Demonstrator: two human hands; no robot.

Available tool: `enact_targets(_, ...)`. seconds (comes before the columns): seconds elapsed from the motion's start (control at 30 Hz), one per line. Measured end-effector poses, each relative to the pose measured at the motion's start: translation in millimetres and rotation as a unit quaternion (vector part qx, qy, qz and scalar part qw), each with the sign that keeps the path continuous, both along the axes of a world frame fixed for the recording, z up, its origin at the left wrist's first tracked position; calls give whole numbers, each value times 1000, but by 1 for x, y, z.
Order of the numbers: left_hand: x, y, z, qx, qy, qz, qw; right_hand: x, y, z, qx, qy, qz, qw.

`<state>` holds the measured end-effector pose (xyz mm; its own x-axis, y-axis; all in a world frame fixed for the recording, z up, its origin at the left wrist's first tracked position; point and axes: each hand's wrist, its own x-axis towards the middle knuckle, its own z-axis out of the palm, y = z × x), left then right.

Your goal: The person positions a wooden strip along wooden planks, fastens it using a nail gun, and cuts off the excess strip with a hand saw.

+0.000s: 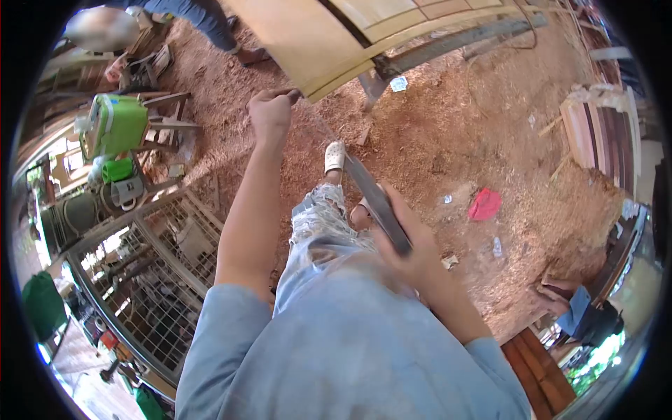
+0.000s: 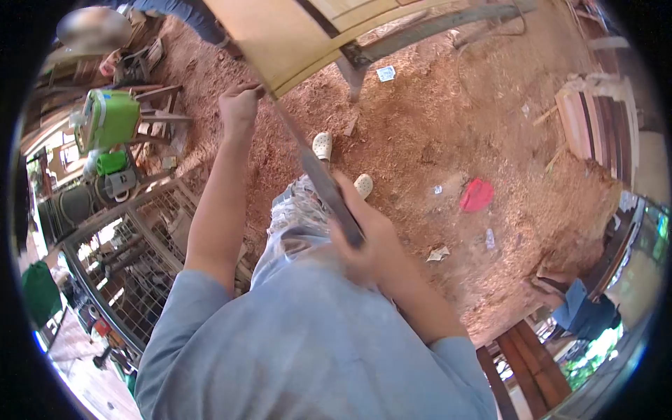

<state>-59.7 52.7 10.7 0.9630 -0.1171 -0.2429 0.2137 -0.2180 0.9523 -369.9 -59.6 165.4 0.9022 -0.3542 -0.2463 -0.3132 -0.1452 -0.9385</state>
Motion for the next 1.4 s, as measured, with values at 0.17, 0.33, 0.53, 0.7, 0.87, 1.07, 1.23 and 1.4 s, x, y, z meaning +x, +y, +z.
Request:
enact_targets(0.17, -8, -12, 24, 103, 22, -2, 994, -43, -3, 17, -44, 31, 24, 998)
enact_targets(0.33, -9, -10, 21, 90, 39, 0, 995, 130, 1, -58, -35, -121, -16, 992)
enact_targets(0.53, -4, -13, 18, 121, 4, 16, 993, 56, 4, -24, -72, -73, -1, 995)
enact_targets(0.7, -3, -14, 16, 167, -5, -1, 986, -38, 6, 24, -73, 67, 12, 995)
enact_targets(0.87, -7, -13, 20, 130, 7, -1, 991, 93, 8, -31, -54, -21, -4, 998)
enact_targets(1.07, -1, -19, 19, 127, -5, 4, 992, 81, 1, -26, -83, -72, -20, 994)
enact_targets(1.23, -4, -17, 19, 143, -6, 20, 989, -74, 4, 27, -23, 92, -25, 995)
enact_targets(1.4, -5, -18, 25, 105, 30, 2, 994, 42, 7, -23, -50, -38, -21, 998)
